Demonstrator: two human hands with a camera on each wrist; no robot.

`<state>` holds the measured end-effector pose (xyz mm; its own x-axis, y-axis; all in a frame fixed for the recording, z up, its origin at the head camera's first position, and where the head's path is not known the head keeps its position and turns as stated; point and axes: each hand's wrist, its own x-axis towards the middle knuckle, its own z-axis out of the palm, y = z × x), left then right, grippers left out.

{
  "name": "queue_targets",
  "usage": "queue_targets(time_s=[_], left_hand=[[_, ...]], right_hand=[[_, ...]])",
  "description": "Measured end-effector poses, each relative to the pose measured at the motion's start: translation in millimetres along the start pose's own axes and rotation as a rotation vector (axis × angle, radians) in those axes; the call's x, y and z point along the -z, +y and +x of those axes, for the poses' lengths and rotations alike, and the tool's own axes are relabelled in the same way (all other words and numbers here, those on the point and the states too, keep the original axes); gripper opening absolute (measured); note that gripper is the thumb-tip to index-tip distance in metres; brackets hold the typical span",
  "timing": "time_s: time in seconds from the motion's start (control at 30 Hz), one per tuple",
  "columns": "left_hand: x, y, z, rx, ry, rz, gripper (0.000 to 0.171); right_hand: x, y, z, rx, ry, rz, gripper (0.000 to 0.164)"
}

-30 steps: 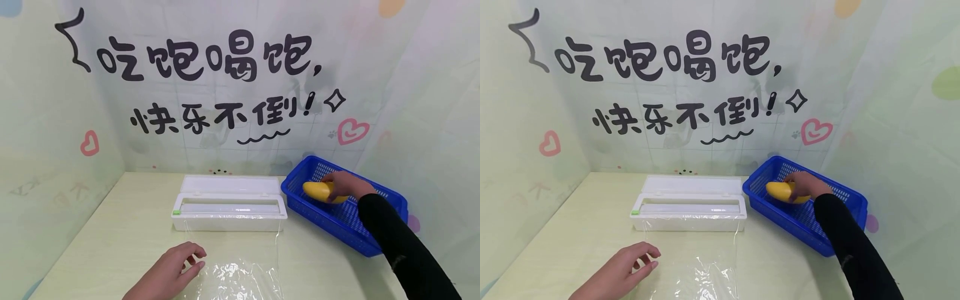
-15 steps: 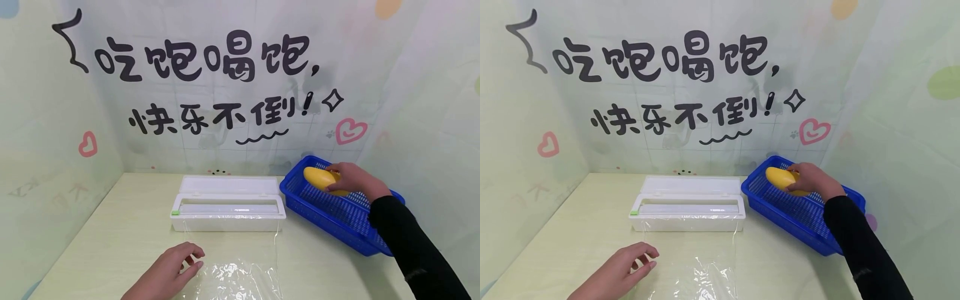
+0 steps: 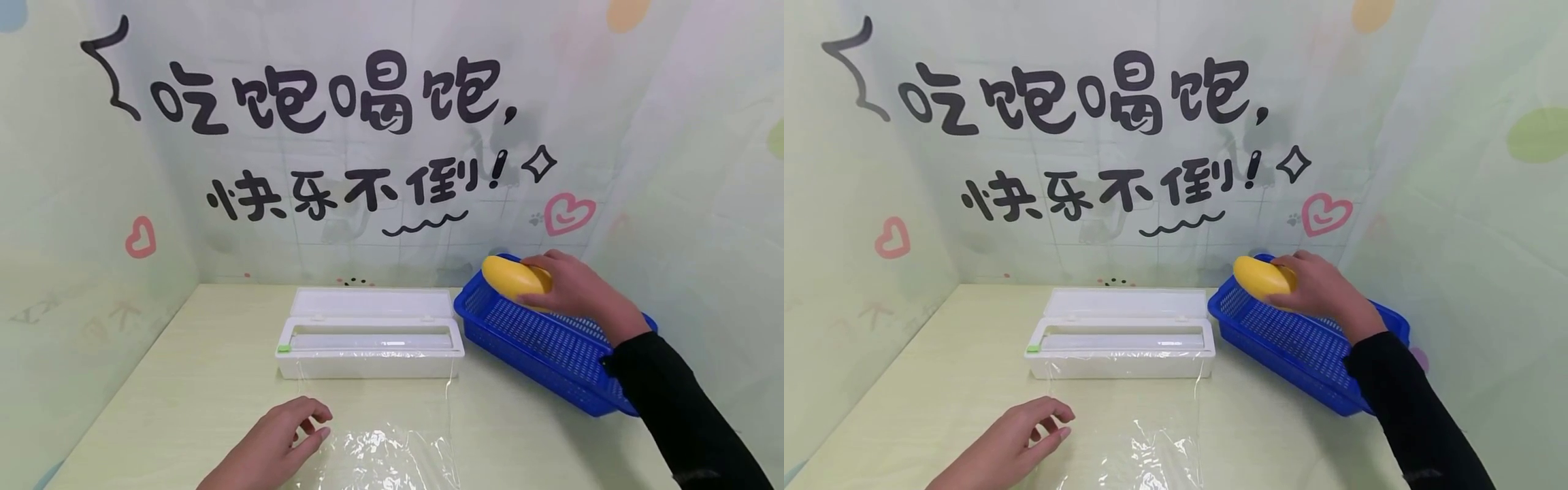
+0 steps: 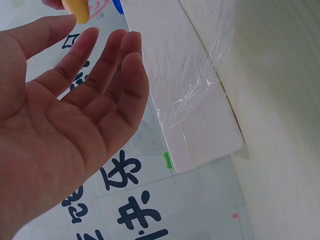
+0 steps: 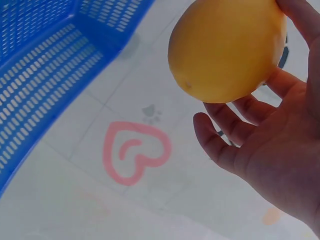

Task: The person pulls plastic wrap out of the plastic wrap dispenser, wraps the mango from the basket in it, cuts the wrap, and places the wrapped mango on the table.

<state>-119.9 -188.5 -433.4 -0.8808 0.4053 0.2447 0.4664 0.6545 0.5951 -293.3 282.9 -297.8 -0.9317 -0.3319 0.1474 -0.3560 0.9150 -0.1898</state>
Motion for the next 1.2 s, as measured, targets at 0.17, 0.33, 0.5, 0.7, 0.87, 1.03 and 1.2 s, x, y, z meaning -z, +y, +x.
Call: queue_targets(time_s=[0.17,0.33,0.5,0.7,0.87,1.03,1.2], left_hand=[[0.8,1.0,-0.4,0.001,0.001,0.003,0.010],[1.3,1.0,-0.7,0.024,-0.013,-0.002,0.011],[1.6,0.6,-0.4,0.040,-0.022,-0.002,0.013],[1.2,-0.5,-0.5,0.021,-0.010,-0.007,0.012],[0.4,-1.3,-0.6,0.009,-0.009,-0.007,0.011],[-0.3,-1.0,-0.4,0.017,-0.015,0.000,0.012],[-0.9,-0.2,-0.2,0.009,-0.009,0.001,0.011]], right_hand=[[5.9,-23.8,-6.2,0.043,0.046,0.006,0.077],[8.2,-45.0,-11.9,0.098,0.077,0.011,0.074],[7.8,-59.3,-14.7,0.161,0.115,0.005,0.072],[5.9,-71.3,-15.1,0.248,0.143,0.005,0.067],[4.8,-82.4,-16.5,0.311,0.173,0.003,0.064],[5.5,-96.8,-20.0,0.393,0.205,-0.002,0.062],[4.3,-110.6,-22.5,0.460,0.227,0.006,0.062]])
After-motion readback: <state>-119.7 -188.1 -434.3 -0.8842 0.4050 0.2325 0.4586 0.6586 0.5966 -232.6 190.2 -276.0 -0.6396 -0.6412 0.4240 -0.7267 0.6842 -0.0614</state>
